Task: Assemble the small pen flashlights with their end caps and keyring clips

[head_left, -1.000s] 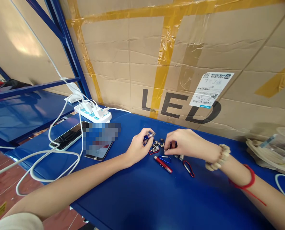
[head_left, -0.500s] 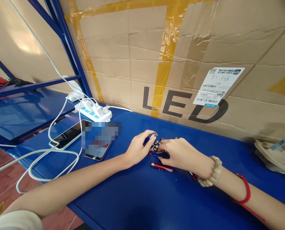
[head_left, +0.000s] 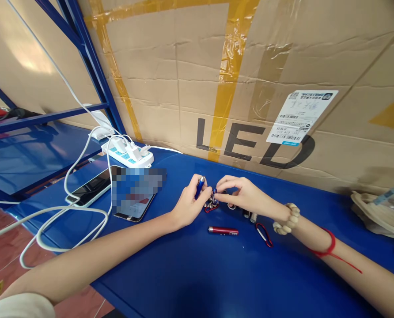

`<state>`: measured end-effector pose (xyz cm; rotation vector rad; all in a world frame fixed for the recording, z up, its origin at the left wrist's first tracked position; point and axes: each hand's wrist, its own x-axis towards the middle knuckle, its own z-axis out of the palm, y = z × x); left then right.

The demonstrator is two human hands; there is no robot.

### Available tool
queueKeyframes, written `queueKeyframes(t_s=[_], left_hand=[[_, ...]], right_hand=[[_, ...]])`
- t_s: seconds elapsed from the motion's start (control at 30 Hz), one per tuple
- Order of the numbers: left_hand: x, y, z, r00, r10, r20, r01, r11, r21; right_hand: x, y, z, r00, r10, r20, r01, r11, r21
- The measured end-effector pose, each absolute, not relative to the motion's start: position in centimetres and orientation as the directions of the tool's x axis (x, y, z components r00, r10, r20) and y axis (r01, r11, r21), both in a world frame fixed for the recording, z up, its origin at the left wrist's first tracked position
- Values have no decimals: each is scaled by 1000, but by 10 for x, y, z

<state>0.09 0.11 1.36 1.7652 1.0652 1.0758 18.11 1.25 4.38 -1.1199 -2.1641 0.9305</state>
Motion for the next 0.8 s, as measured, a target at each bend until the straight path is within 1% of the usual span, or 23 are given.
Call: queueKeyframes(t_s=[0.07,0.13,0.23,0.33,0.43,0.57,0.63,0.7,0.8], left_hand=[[0,2,13,289,924,251,223,-319,921],[0,2,12,296,925,238,218,-309,926],[0,3,11,327,913,243,205,-320,925],[1,4,10,348,899,264,161,-335,928],[1,5,8,340,900,273,134,-334,933],[0,6,8,270,920,283,203,-342,917],[0,7,8,255,916,310,267,-374,888],[0,7,8,259,907,332,319,-405,857],[1,7,7,267,900,345,350,-424,835]], right_hand=[[178,12,42,-477,860,181,440,412,-798],[174,8,42,-443,876,193,416,391,-821],[172,2,43,-390,887,248,438,416,-797],[173,1,43,-364,868,338,520,490,-700],[177,3,40,-427,808,405,550,588,-593],[180,5,39,-500,741,449,572,671,-471],[180,4,39,-534,724,436,594,689,-415],[178,2,39,-576,721,385,617,693,-373],[175,-1,39,-607,723,330,645,690,-328]])
